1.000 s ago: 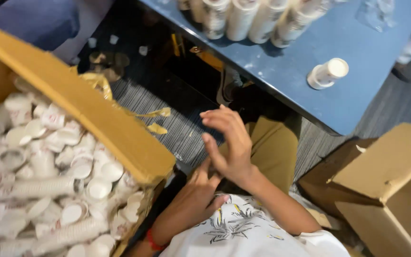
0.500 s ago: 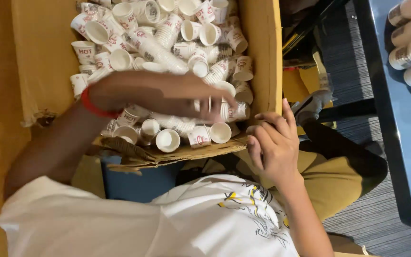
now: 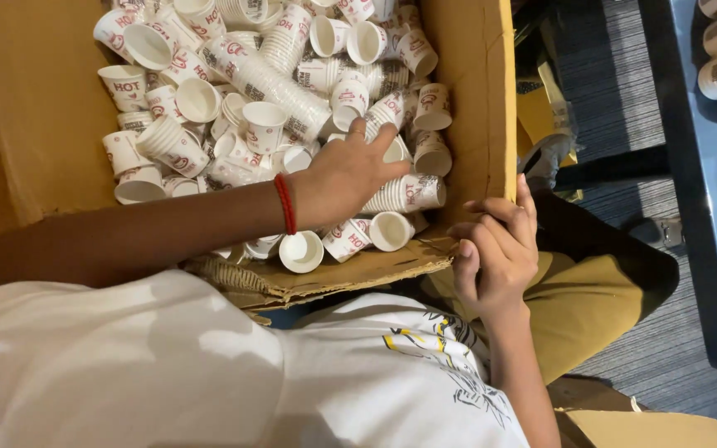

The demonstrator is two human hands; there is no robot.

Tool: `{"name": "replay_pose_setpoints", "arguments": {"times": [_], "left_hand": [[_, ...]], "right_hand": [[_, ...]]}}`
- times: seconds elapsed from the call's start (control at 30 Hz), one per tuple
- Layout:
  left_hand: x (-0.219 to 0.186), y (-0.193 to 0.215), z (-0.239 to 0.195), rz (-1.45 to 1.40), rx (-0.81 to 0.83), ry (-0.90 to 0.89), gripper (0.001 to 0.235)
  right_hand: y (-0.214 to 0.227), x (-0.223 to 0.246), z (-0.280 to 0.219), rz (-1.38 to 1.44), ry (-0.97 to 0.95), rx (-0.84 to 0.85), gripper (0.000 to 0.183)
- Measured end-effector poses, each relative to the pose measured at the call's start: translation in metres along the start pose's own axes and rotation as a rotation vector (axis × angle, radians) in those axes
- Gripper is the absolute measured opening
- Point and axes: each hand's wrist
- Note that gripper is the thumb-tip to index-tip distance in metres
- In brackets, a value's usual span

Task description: The recorder is sorting paper cups, stacking them together, and inserting the stacks into plastic sleeves for packaging.

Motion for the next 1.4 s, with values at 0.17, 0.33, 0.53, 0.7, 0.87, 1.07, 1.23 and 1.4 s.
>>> {"name": "replay_pose_setpoints", "arguments": {"times": [0.17,0.33,0.53,0.7,0.87,1.07,1.23,1.4], "left_hand": [[0.026,0.042,0.017,-0.094,0.026,0.060,0.055],[0.071,0.061,0.016,0.017,-0.294,0.297,0.067],[0.067,0.016,0.031,0.166,-0.128,0.437,0.057],[0.055,-0.012,0.043,0.487,-0.052,0.445,0.031],[0.058,-0.021,0.051,0.472,-0.146,0.320,0.030],[0.052,-0.003,0.077,0.547,0.301,0.385,0.056],[0.081,-0.040,0.115,0.699,0.368,0.175,0.039],[0.079,0.010,0.092,0.512,0.381,0.209,0.056]], "right_hand": [[0.007,0.001,0.002,-0.032,-0.006,0.025,0.025],[0.020,0.011,0.018,-0.070,0.005,0.101,0.010],[0.026,0.022,0.085,-0.115,0.069,0.275,0.015],[-0.012,0.013,0.109,-0.263,-0.031,0.572,0.019],[-0.034,-0.005,0.100,-0.264,-0.174,0.773,0.040],[-0.024,0.003,0.093,-0.121,-0.161,0.810,0.045],[-0.009,0.004,0.085,0.029,-0.062,0.638,0.042],[0.004,0.008,0.083,0.165,0.001,0.476,0.037]]}}
Point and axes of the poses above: each hand's wrist, its own z-axis towards the middle knuckle, its own y-axis out of the back of the hand, x = y × z, and after that the axes turned 5 degrees about z, right-handed
